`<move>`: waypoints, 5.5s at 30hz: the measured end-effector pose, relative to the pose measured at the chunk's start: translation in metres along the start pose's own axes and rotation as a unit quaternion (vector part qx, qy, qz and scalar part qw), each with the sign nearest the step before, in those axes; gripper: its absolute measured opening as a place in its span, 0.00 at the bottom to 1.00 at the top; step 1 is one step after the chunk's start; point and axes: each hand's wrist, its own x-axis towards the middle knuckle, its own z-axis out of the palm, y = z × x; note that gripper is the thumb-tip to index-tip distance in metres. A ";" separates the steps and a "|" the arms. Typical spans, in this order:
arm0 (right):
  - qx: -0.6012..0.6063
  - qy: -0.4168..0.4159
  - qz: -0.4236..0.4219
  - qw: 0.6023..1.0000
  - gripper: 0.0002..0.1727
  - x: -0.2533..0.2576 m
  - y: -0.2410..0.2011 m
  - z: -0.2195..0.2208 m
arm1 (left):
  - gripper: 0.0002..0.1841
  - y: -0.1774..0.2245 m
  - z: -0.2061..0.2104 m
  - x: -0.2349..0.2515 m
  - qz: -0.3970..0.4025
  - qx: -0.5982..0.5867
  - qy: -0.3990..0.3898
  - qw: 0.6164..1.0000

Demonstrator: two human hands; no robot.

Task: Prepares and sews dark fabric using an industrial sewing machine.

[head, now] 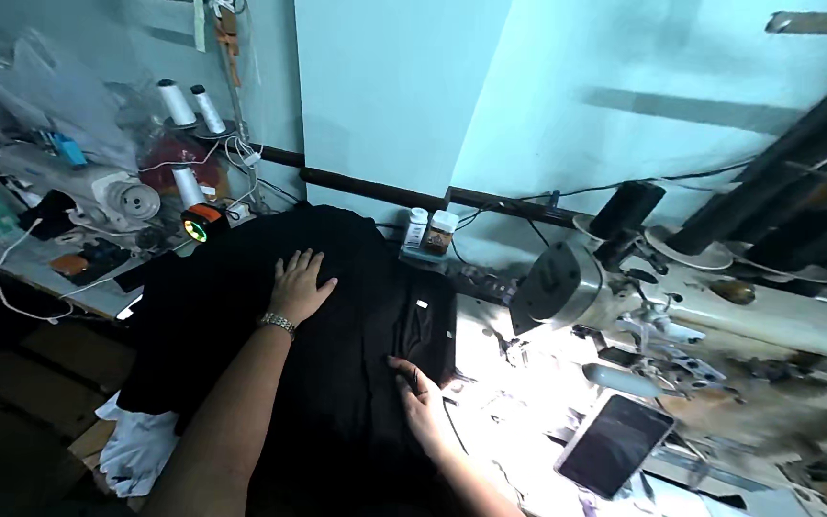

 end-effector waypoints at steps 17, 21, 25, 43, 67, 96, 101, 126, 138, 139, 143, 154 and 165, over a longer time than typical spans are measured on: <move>-0.249 0.005 -0.189 0.950 0.21 -0.032 0.006 -0.010 | 0.40 -0.002 -0.003 0.003 -0.010 -0.017 -0.002 1.000; -0.322 -0.049 -0.155 0.933 0.22 -0.039 0.000 -0.007 | 0.40 -0.006 -0.002 0.010 -0.012 -0.030 0.004 0.999; -0.327 -0.049 -0.165 0.929 0.23 -0.033 0.001 0.003 | 0.41 -0.008 -0.005 0.013 -0.012 -0.038 0.007 0.999; -0.272 -0.070 -0.148 0.948 0.18 -0.048 -0.018 -0.011 | 0.31 0.061 -0.016 -0.014 -0.010 0.004 -0.031 0.999; -0.137 -0.016 -0.030 0.990 0.19 -0.057 0.012 -0.045 | 0.15 0.139 0.034 -0.120 0.104 -0.253 -0.173 0.946; -0.310 -0.142 -0.068 0.938 0.33 0.001 -0.053 -0.033 | 0.10 0.109 -0.028 -0.137 -0.094 -0.713 -0.088 0.689; -0.396 -0.321 0.071 0.858 0.24 0.036 -0.054 -0.030 | 0.19 0.090 -0.109 -0.137 0.079 -0.607 -0.100 0.784; -0.164 0.131 -0.325 0.922 0.11 0.091 -0.251 -0.124 | 0.13 0.108 -0.207 -0.011 0.222 -0.007 -0.089 0.971; -0.378 -0.077 -0.181 0.905 0.09 -0.008 -0.173 -0.152 | 0.42 0.133 -0.229 -0.022 0.304 0.082 -0.074 0.946; -0.389 -0.110 -0.144 0.903 0.10 -0.024 -0.161 -0.155 | 0.38 0.133 -0.213 -0.029 0.333 0.078 -0.092 0.935; -0.398 -0.222 0.049 0.889 0.11 -0.070 -0.122 -0.156 | 0.24 0.129 -0.144 -0.056 0.469 -0.042 -0.083 0.878; -0.321 -0.133 0.036 0.937 0.08 -0.108 -0.064 -0.125 | 0.14 0.141 -0.127 -0.118 0.495 -0.123 -0.011 0.860; -0.313 -0.108 -0.014 0.943 0.10 -0.127 -0.025 -0.104 | 0.19 0.107 -0.071 -0.146 0.399 -0.036 -0.034 0.916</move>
